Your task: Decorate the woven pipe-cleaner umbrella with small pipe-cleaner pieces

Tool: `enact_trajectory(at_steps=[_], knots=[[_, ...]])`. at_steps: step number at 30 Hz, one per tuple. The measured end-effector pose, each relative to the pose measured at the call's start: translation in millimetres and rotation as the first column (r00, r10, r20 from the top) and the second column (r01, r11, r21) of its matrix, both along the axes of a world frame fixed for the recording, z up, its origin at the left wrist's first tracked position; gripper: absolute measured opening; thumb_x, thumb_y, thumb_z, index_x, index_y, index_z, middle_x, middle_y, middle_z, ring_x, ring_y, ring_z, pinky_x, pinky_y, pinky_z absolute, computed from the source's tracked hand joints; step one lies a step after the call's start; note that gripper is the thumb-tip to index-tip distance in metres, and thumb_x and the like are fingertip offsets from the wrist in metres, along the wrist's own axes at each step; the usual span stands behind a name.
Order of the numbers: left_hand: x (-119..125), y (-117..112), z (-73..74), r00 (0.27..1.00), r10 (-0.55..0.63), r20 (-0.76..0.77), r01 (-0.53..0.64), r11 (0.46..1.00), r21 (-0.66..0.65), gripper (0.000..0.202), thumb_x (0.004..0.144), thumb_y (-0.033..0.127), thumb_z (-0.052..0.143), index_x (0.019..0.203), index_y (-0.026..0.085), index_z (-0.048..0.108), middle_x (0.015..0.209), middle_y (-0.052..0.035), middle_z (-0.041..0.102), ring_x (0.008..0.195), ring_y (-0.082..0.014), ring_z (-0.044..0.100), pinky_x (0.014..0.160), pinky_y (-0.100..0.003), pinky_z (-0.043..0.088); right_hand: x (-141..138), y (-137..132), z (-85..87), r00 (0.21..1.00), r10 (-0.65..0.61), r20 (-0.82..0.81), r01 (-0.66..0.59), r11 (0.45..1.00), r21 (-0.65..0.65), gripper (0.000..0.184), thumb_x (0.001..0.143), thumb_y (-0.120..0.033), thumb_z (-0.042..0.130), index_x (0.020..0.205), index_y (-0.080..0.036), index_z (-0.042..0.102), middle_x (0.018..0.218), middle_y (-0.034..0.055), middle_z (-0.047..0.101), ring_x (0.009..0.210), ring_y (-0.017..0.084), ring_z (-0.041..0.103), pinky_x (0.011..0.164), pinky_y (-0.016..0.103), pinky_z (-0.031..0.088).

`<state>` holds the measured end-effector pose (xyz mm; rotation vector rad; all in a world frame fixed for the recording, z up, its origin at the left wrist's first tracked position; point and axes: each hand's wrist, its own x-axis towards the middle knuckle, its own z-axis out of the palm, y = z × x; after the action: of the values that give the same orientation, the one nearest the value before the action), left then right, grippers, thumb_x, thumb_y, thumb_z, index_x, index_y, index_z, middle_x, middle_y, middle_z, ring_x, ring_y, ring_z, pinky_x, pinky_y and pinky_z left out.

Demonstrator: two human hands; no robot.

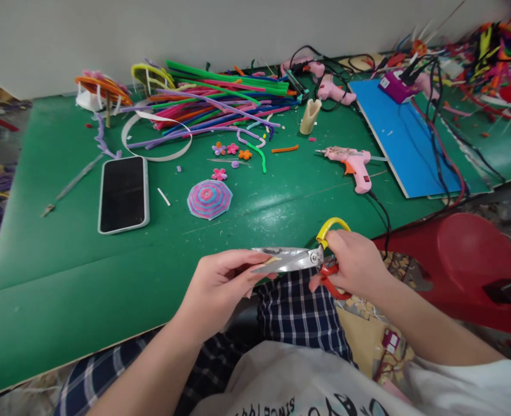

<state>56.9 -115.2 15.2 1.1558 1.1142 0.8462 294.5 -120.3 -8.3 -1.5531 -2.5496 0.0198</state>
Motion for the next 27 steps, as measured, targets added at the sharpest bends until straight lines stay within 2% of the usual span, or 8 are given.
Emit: enact_trajectory(at_steps=[5, 14, 20, 23, 27], knots=[[-2.4, 0.0, -1.4, 1.000, 0.008, 0.013, -0.008, 1.000, 0.002, 0.010, 0.069, 0.016, 0.063, 0.075, 0.018, 0.070, 0.061, -0.0008, 0.067, 0.040, -0.0041, 0.045, 0.037, -0.014, 0.036, -1.1, -1.2, -0.6, 0.999, 0.020, 0.033, -0.020, 1.000, -0.001, 0.045, 0.072, -0.063, 0.043, 0.073, -0.018, 0.041, 0.056, 0.0013, 0.050, 0.052, 0.015, 0.050, 0.048, 0.025, 0.028], [-5.2, 0.0, -6.7, 0.999, -0.037, -0.025, 0.037, 0.999, -0.010, 0.013, 0.072, 0.023, 0.061, 0.081, 0.020, 0.070, 0.062, -0.0006, 0.066, 0.042, -0.0043, 0.043, 0.037, -0.015, 0.032, 0.0, -1.9, -3.7, 0.999, 0.054, 0.000, -0.054, 0.998, -0.027, 0.042, 0.074, -0.059, 0.046, 0.076, -0.017, 0.041, 0.052, 0.0001, 0.052, 0.049, 0.015, 0.052, 0.047, 0.024, 0.027], [-4.1, 1.7, -0.5, 0.988, -0.076, -0.132, 0.077, 0.997, 0.003, 0.014, 0.073, 0.026, 0.060, 0.068, 0.018, 0.070, 0.054, 0.0006, 0.061, 0.039, -0.0036, 0.038, 0.035, -0.015, 0.028, 0.1, -3.4, -5.8, 0.997, 0.062, -0.045, -0.066, 0.995, -0.080, 0.034, 0.076, -0.052, 0.048, 0.076, -0.019, 0.038, 0.051, -0.0014, 0.053, 0.045, 0.014, 0.050, 0.045, 0.023, 0.025], [-2.5, 1.9, 2.5, 0.989, -0.047, -0.139, 0.052, 0.998, 0.029, 0.013, 0.072, 0.026, 0.061, 0.069, 0.017, 0.070, 0.054, 0.0000, 0.061, 0.039, -0.0042, 0.040, 0.035, -0.015, 0.030, -1.5, -4.5, -9.1, 0.994, 0.049, -0.101, -0.059, 0.993, -0.103, 0.033, 0.075, -0.050, 0.048, 0.076, -0.019, 0.037, 0.049, -0.0033, 0.049, 0.044, 0.013, 0.047, 0.044, 0.023, 0.024], [-1.9, 0.7, 2.8, 0.998, 0.013, -0.058, -0.012, 1.000, 0.016, 0.015, 0.070, 0.027, 0.064, 0.081, 0.017, 0.070, 0.065, -0.0034, 0.067, 0.044, -0.0064, 0.049, 0.037, -0.016, 0.039, -1.6, -3.8, -13.1, 0.981, -0.011, -0.194, -0.010, 0.994, -0.105, 0.040, 0.070, -0.057, 0.050, 0.076, -0.020, 0.037, 0.053, -0.0028, 0.047, 0.047, 0.014, 0.046, 0.045, 0.023, 0.028]])
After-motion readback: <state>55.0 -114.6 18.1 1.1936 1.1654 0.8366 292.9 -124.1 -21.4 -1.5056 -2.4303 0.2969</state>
